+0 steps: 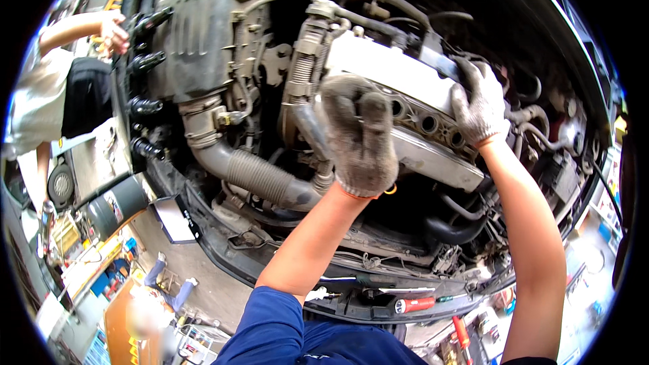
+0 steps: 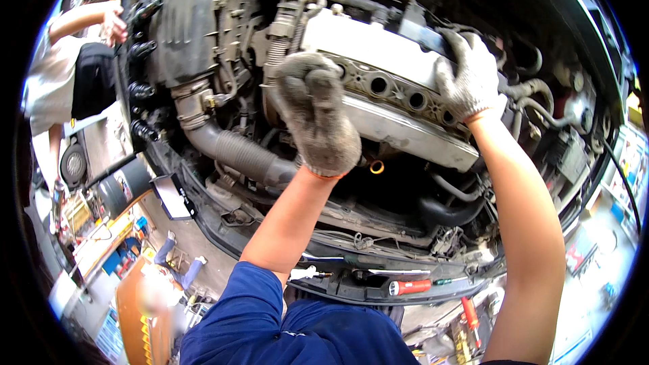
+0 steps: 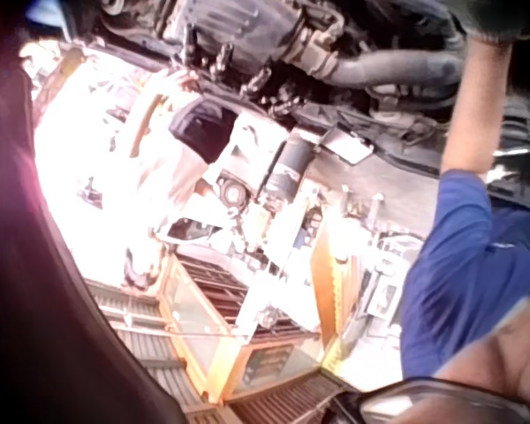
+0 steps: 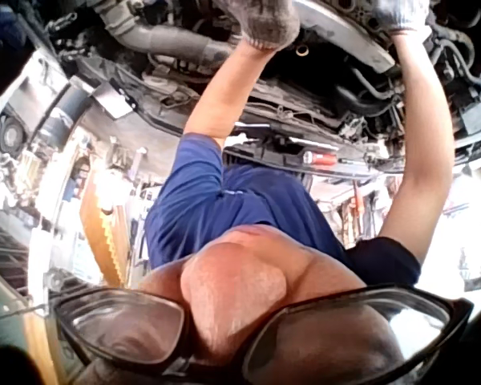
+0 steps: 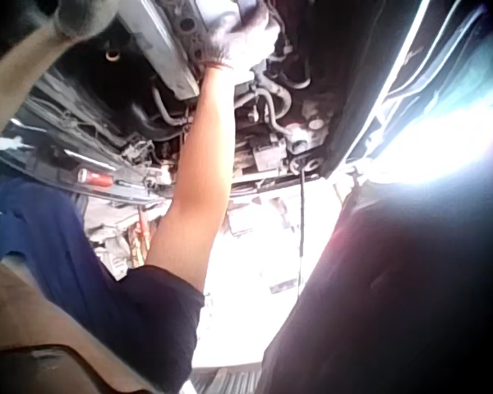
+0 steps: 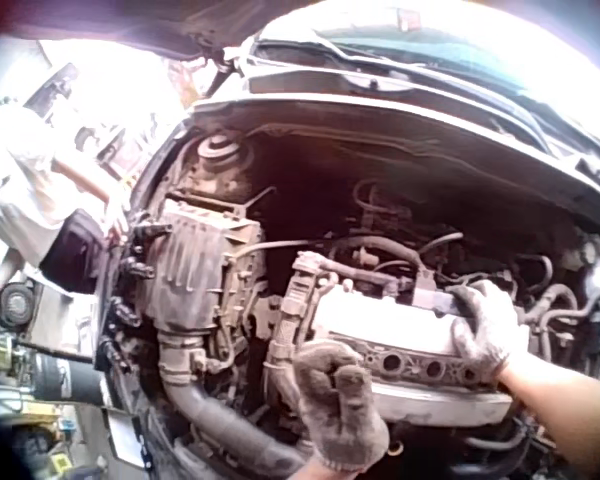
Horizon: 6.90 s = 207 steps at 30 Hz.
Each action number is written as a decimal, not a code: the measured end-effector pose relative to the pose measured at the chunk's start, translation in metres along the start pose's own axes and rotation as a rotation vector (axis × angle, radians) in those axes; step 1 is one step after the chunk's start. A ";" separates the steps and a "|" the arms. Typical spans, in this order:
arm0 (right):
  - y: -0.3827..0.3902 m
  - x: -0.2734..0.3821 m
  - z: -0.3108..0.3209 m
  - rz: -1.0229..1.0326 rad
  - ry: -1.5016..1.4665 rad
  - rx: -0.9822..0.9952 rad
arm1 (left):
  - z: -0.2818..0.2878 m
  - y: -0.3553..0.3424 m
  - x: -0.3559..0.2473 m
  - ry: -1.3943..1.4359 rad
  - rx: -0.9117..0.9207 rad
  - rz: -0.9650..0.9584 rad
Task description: The person works on a car engine with the hood open, using a wrench to tighten bolts on the engine block. They also handle a flexible hose and a metal plate, positioning them within the engine bay.
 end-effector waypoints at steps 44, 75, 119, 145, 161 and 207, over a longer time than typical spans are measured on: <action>-0.037 0.215 0.064 0.840 0.380 0.475 | 0.022 -0.002 0.014 -0.910 0.183 0.031; -0.076 0.273 -0.003 0.443 0.880 0.960 | 0.352 0.047 -0.047 -1.157 0.103 -0.002; -0.083 0.227 -0.047 1.005 1.160 1.338 | 0.342 0.041 -0.047 -1.144 0.137 0.027; -0.069 0.277 -0.019 0.500 0.953 1.013 | 0.344 0.042 -0.048 -1.160 0.132 0.001; 0.278 0.343 0.069 0.360 0.105 0.835 | 0.335 0.045 -0.045 -1.207 0.089 -0.161; -0.004 0.208 0.075 -0.648 -0.712 0.491 | 0.309 0.093 -0.062 -1.310 0.119 -0.112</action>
Point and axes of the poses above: each hand's wrist, its own y-axis away from the middle knuckle, its own z-axis out of the back of the hand, x = y × z, the point moved 2 cm from there along -y, towards the middle knuckle, and after that the axes turned 11 degrees about -x, right-handed, at the moved point
